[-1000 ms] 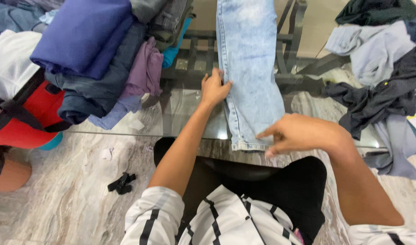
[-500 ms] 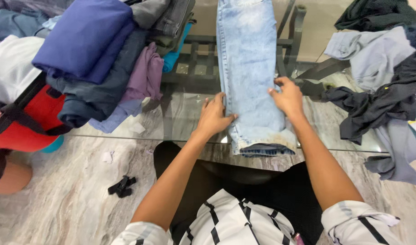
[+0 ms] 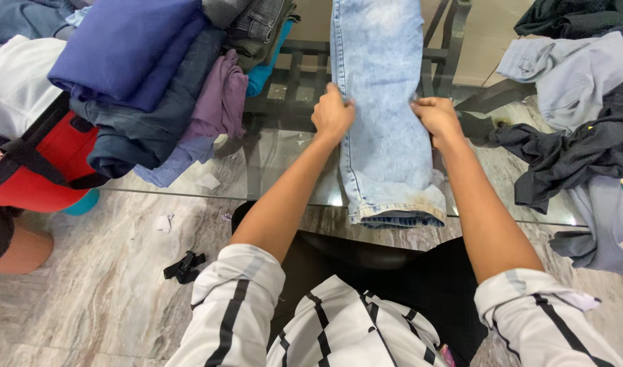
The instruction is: The person folds a pair of light-wash jeans on a glass table, smoothing and aligning the legs before folding them into a compact rectangle. Then the person folds a dark gray t-shirt by hand, smoothing the fabric and folding the sleeves and body into a neat stack.
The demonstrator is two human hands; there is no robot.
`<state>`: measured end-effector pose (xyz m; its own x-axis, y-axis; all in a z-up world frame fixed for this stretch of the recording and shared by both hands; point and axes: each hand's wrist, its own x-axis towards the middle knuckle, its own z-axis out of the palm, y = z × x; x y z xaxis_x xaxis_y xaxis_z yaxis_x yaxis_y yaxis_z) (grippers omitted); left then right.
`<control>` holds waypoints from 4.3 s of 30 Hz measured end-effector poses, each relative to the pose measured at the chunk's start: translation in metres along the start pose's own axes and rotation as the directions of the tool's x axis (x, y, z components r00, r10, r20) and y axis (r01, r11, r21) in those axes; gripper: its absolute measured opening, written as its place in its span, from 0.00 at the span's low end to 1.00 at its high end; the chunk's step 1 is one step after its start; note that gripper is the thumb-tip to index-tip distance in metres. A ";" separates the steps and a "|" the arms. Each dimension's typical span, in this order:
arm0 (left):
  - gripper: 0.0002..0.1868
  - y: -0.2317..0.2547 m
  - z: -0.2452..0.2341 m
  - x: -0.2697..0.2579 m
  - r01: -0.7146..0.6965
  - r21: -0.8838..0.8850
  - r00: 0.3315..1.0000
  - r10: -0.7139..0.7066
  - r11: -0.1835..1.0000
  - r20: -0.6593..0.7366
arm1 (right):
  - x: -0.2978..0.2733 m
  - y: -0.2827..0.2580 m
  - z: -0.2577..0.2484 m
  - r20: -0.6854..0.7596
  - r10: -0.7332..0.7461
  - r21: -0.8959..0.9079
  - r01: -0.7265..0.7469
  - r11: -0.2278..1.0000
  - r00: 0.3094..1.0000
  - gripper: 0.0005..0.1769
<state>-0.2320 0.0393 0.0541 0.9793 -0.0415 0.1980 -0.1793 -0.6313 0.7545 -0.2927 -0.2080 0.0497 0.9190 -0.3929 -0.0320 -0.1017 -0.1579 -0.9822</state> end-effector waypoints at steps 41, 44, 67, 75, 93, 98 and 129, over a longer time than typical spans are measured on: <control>0.17 -0.026 0.011 -0.005 -0.170 -0.248 0.970 0.117 0.954 -0.214 | -0.020 -0.035 0.007 0.114 0.165 0.059 -0.172 0.983 0.980 0.26; 0.15 -0.025 0.011 -0.004 -0.169 -0.254 0.967 0.110 0.952 -0.231 | -0.013 -0.020 0.012 -0.003 0.162 0.063 -0.162 0.985 0.987 0.28; 0.17 -0.003 -0.003 -0.035 -0.638 0.318 0.724 0.687 0.701 -0.060 | -0.089 -0.048 0.005 -0.068 -0.304 -0.798 0.131 0.588 0.950 0.26; 0.28 -0.017 -0.063 -0.103 -0.623 -0.038 0.639 0.536 0.781 0.552 | -0.166 -0.041 -0.018 0.645 -0.361 -0.601 0.739 0.305 0.674 0.19; 0.43 -0.029 -0.082 -0.186 -0.882 0.175 0.471 0.806 0.438 0.359 | -0.247 0.007 -0.026 0.608 -0.574 -0.714 0.694 -0.094 0.549 0.37; 0.40 -0.030 -0.088 -0.177 -0.884 -0.163 0.405 0.892 0.438 0.204 | -0.238 0.020 -0.029 0.426 -0.735 -0.600 0.773 0.208 0.528 0.22; 0.19 0.006 -0.053 -0.132 -0.018 -0.457 0.971 0.125 0.889 0.205 | -0.169 -0.042 0.006 -0.013 -0.477 -0.348 0.443 0.826 0.879 0.21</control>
<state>-0.3673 0.0817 0.0659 0.9476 -0.2780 0.1577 -0.2194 -0.2068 0.9535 -0.4416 -0.1299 0.0954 0.8511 -0.2818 0.4429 0.1908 -0.6200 -0.7610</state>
